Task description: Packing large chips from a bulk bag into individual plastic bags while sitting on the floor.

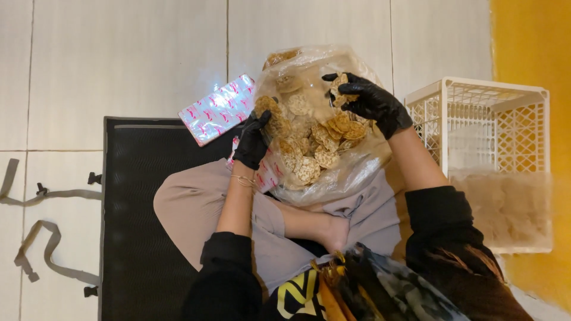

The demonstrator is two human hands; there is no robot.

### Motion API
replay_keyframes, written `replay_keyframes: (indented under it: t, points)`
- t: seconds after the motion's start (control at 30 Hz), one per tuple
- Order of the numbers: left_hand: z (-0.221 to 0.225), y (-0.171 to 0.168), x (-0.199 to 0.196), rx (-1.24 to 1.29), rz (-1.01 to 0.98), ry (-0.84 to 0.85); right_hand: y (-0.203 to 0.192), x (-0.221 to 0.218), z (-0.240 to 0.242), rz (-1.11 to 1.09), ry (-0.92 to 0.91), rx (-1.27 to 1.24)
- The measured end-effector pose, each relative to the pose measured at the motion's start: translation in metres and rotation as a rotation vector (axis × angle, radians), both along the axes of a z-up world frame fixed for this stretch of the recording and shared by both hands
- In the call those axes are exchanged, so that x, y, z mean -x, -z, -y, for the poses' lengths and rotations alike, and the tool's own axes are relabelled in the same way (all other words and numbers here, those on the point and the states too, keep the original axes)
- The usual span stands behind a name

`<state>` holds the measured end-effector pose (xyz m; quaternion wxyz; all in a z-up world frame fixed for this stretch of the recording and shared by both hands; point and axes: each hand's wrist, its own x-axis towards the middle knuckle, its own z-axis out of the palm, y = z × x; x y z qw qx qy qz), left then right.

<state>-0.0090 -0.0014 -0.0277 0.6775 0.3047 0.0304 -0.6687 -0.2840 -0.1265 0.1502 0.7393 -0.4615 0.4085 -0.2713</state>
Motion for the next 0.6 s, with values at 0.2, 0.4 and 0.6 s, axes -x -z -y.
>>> replay_keyframes:
  t: [0.2,0.4,0.6]
  points:
    - [-0.004,-0.036,0.011,-0.019,0.022,-0.029,-0.068,-0.011,-0.023,0.055,0.038,-0.036]
    - [-0.004,-0.013,0.008,-0.037,-0.017,0.027,-0.083,-0.017,-0.028,-0.125,-0.156,0.147]
    - [-0.012,-0.029,0.017,0.005,-0.094,0.051,-0.131,-0.039,-0.051,-0.316,-0.238,0.289]
